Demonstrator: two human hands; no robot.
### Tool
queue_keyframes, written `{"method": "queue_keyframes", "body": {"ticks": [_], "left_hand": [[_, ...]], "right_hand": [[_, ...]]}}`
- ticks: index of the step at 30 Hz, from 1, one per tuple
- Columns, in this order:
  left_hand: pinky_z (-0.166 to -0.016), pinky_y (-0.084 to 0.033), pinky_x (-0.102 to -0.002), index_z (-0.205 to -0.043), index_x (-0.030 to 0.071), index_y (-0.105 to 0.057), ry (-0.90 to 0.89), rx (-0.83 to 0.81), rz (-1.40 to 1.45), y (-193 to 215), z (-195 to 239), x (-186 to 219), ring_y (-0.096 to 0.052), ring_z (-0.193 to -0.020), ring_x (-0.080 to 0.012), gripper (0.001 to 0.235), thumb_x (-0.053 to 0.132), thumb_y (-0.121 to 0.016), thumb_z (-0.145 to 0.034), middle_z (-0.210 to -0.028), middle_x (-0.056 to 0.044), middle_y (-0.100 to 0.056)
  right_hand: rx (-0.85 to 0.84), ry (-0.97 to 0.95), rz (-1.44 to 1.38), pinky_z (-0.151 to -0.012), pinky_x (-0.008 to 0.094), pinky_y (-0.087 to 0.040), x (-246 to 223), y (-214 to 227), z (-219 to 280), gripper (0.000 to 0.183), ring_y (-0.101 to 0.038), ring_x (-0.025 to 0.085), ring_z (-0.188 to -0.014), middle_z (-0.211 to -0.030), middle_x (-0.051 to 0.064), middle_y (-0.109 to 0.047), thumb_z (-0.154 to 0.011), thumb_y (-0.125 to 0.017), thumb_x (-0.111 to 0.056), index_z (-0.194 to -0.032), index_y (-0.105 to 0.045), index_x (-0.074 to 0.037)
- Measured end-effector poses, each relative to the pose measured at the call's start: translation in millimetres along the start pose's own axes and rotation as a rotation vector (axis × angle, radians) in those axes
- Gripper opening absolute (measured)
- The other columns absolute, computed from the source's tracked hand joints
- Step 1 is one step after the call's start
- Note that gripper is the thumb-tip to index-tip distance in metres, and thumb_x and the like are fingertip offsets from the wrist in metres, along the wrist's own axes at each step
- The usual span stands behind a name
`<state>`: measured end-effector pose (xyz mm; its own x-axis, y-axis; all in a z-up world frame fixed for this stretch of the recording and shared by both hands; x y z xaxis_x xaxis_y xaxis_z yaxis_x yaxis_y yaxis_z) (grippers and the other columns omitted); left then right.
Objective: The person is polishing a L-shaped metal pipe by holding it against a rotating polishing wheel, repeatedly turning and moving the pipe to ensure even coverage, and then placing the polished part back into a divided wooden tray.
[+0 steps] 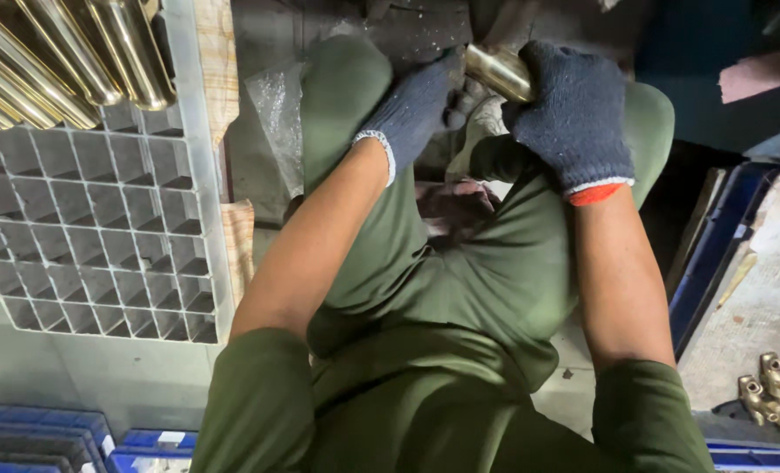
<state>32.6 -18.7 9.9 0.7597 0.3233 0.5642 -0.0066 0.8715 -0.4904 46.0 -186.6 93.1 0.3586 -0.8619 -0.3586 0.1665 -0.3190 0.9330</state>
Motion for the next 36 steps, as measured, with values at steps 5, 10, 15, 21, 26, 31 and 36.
{"method": "queue_keyframes", "body": {"ticks": [5,10,15,21,26,31,36], "left_hand": [[-0.056,-0.043,-0.024,-0.099,0.006,-0.066,-0.014,-0.112,0.023,9.0,-22.7,-10.0,-0.049,-0.064,-0.0083,0.031,0.023,-0.040,-0.105,-0.074,0.002,-0.056],[-0.059,-0.042,-0.024,-0.110,0.002,-0.067,-0.070,-0.155,0.034,14.1,-26.4,-5.1,-0.050,-0.069,-0.0079,0.023,0.011,-0.046,-0.103,-0.081,0.003,-0.057],[-0.061,-0.047,-0.024,-0.103,0.001,-0.063,-0.087,-0.097,0.103,24.8,3.9,5.2,-0.056,-0.070,-0.0098,0.021,0.015,-0.048,-0.102,-0.084,-0.001,-0.064],[-0.052,-0.050,-0.028,-0.102,0.005,-0.065,-0.095,0.085,-0.069,30.0,49.9,-10.5,-0.060,-0.060,-0.0103,0.024,0.028,-0.057,-0.100,-0.076,-0.001,-0.064],[-0.052,-0.049,-0.027,-0.104,0.005,-0.065,-0.160,0.130,-0.027,13.6,49.5,8.5,-0.060,-0.061,-0.0101,0.022,0.027,-0.060,-0.101,-0.076,-0.001,-0.063],[-0.053,-0.047,-0.027,-0.107,0.007,-0.064,-0.217,0.106,0.014,2.9,46.7,18.7,-0.058,-0.062,-0.0100,0.017,0.023,-0.063,-0.101,-0.078,-0.001,-0.063],[-0.055,-0.050,-0.027,-0.107,0.008,-0.062,-0.215,0.064,0.015,-5.6,48.1,22.6,-0.056,-0.064,-0.0084,0.015,0.020,-0.062,-0.099,-0.077,0.001,-0.059]], "right_hand": [[-0.034,0.032,0.073,-0.071,0.048,-0.052,6.7,-5.1,-8.9,0.040,-0.068,0.040,-0.084,-0.091,0.017,-0.072,-0.074,-0.082,-0.028,-0.108,-0.076,-0.009],[-0.145,-0.019,0.108,-0.072,0.048,-0.055,25.5,-20.1,-29.6,0.037,-0.068,0.041,-0.078,-0.084,0.019,-0.071,-0.069,-0.083,-0.032,-0.097,-0.076,-0.008],[-0.145,0.122,-0.029,-0.078,0.049,-0.054,11.2,-20.4,-31.3,0.047,-0.068,0.043,-0.086,-0.094,0.022,-0.071,-0.071,-0.086,-0.036,-0.106,-0.076,-0.006],[-0.193,0.117,-0.123,-0.084,0.050,-0.052,-5.5,-34.9,-0.1,0.045,-0.067,0.041,-0.096,-0.103,0.019,-0.072,-0.075,-0.081,-0.031,-0.114,-0.075,-0.009],[-0.092,0.114,-0.220,-0.081,0.048,-0.054,5.7,-37.4,-16.6,0.041,-0.068,0.040,-0.093,-0.100,0.019,-0.072,-0.073,-0.082,-0.028,-0.109,-0.077,-0.008],[-0.072,0.073,-0.309,-0.078,0.048,-0.054,35.8,-48.5,-27.3,0.042,-0.066,0.041,-0.087,-0.093,0.021,-0.067,-0.072,-0.087,-0.033,-0.097,-0.072,-0.002],[-0.050,0.140,-0.242,-0.078,0.051,-0.051,55.9,-63.6,-20.8,0.050,-0.062,0.045,-0.088,-0.094,0.024,-0.065,-0.068,-0.091,-0.037,-0.095,-0.071,0.000]]}}
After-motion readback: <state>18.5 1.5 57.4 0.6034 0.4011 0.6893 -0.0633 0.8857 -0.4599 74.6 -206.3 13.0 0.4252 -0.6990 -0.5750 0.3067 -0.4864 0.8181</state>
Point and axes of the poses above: each hand's wrist, its own z-axis away from the middle knuckle, its own y-axis out of the back of the hand, x = y × z, the point moved 4 cm from there along -z, towards the middle knuckle
